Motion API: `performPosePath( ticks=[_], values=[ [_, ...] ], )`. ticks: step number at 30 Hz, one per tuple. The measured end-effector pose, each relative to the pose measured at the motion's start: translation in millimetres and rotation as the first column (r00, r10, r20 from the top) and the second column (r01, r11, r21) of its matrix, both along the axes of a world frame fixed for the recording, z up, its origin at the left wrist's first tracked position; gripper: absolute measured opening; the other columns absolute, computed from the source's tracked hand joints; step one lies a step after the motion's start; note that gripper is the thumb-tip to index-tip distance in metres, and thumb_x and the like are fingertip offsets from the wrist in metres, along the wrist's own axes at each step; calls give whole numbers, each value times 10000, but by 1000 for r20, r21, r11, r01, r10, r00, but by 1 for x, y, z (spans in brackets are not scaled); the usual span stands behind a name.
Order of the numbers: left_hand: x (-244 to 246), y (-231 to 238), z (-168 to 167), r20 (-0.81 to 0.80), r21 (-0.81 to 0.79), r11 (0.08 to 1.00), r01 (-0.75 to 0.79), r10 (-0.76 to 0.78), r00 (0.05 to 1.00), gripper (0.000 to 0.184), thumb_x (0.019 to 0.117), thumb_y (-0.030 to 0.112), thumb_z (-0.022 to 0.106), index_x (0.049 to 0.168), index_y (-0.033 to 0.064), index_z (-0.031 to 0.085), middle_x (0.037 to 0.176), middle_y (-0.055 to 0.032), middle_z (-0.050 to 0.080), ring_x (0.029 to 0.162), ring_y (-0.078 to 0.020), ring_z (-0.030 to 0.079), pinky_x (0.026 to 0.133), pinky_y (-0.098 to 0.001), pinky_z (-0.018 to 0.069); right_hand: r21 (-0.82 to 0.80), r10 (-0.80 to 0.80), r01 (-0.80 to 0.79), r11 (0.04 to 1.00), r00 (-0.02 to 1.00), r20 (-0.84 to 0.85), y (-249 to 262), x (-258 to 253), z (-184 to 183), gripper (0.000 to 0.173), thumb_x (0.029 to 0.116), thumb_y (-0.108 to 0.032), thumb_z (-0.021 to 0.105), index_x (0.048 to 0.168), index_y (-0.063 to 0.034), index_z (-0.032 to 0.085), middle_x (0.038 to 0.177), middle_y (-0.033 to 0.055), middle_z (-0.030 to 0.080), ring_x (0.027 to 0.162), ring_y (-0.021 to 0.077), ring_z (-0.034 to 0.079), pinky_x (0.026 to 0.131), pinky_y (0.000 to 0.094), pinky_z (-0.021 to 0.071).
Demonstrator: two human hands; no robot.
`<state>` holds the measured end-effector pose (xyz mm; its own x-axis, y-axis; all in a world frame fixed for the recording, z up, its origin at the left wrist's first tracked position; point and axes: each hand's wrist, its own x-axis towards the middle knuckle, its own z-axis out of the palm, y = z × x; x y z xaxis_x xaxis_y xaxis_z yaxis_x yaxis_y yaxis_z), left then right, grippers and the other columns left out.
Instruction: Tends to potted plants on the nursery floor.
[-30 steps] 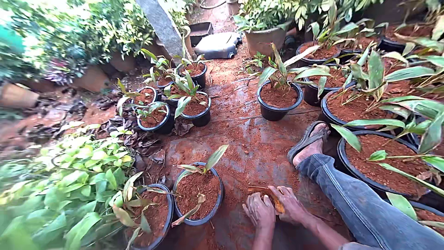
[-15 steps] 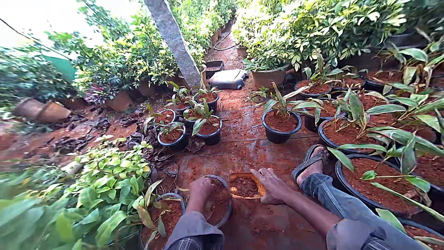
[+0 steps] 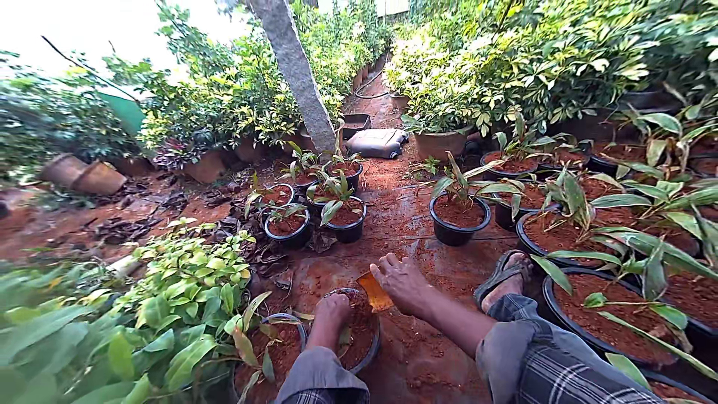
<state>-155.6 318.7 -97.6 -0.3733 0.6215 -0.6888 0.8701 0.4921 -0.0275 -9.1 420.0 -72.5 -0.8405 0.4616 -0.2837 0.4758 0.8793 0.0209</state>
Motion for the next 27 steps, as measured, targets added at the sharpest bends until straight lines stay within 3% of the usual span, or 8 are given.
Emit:
performPosePath(
  ticks=[3,8,10,13,16,20,25,27],
  values=[
    [2,-3,8,7,-9,1000,3,-3,1000,387,1019,195,532,1345,-1,606,1453,-221,567,1358,-394,544,1049,-649,462,-55,-163,164,985,986,17,7,30,-4,1046,702,-146,862,1606,-123,336,1566,229,403,1471,448,343,1033,635,447],
    [7,-13,31,51,27,1000,14,-16,999,388,1030,238,536,1331,7,618,1432,-232,577,1349,-400,548,1055,-655,452,-247,-464,485,839,874,140,0,107,-36,1095,779,-447,848,1638,-118,254,1596,273,350,1488,487,316,1070,647,448],
    [9,-21,42,83,78,996,38,-45,996,398,1044,283,522,1349,47,625,1429,-218,586,1353,-395,545,1069,-661,439,-343,-536,568,748,822,192,-5,140,-63,1107,784,-531,826,1631,-88,266,1573,294,381,1464,493,355,1116,648,399],
    [21,-45,63,102,179,980,85,-104,989,450,1056,350,506,1406,79,592,1414,-206,600,1343,-389,555,1078,-651,437,-572,-657,591,569,745,116,-14,189,-103,925,802,-522,811,1525,-63,461,1407,275,580,1304,434,567,1077,618,446],
    [42,-92,87,182,266,962,70,-121,976,510,1065,382,508,1498,112,524,1434,-190,597,1351,-382,551,1109,-637,416,-825,-826,469,315,563,4,-35,224,-101,615,928,-375,740,1405,-22,575,1274,249,658,1157,369,656,1003,569,512],
    [64,-169,96,246,286,954,90,-164,955,509,1061,430,522,1461,121,573,1336,-207,662,1261,-414,616,1049,-672,451,-996,-986,57,73,155,-64,-73,234,-26,356,1068,-281,476,1334,-52,536,1082,112,650,887,204,659,752,418,571],
    [80,-221,89,150,470,879,78,-166,975,472,1052,403,525,1421,126,625,1504,-113,562,1456,-330,443,1195,-559,322,-964,-996,-253,84,9,-89,-95,258,88,398,1108,-392,289,1375,-151,457,1122,127,681,922,266,728,770,445,631],
    [85,-229,81,103,575,816,61,-146,984,444,1039,386,549,1379,123,664,1483,-106,586,1442,-332,467,1190,-555,337,-918,-991,-380,115,15,-130,-102,274,108,396,1078,-387,329,1388,-164,432,1191,115,670,1004,274,724,818,445,626]
  ],
)
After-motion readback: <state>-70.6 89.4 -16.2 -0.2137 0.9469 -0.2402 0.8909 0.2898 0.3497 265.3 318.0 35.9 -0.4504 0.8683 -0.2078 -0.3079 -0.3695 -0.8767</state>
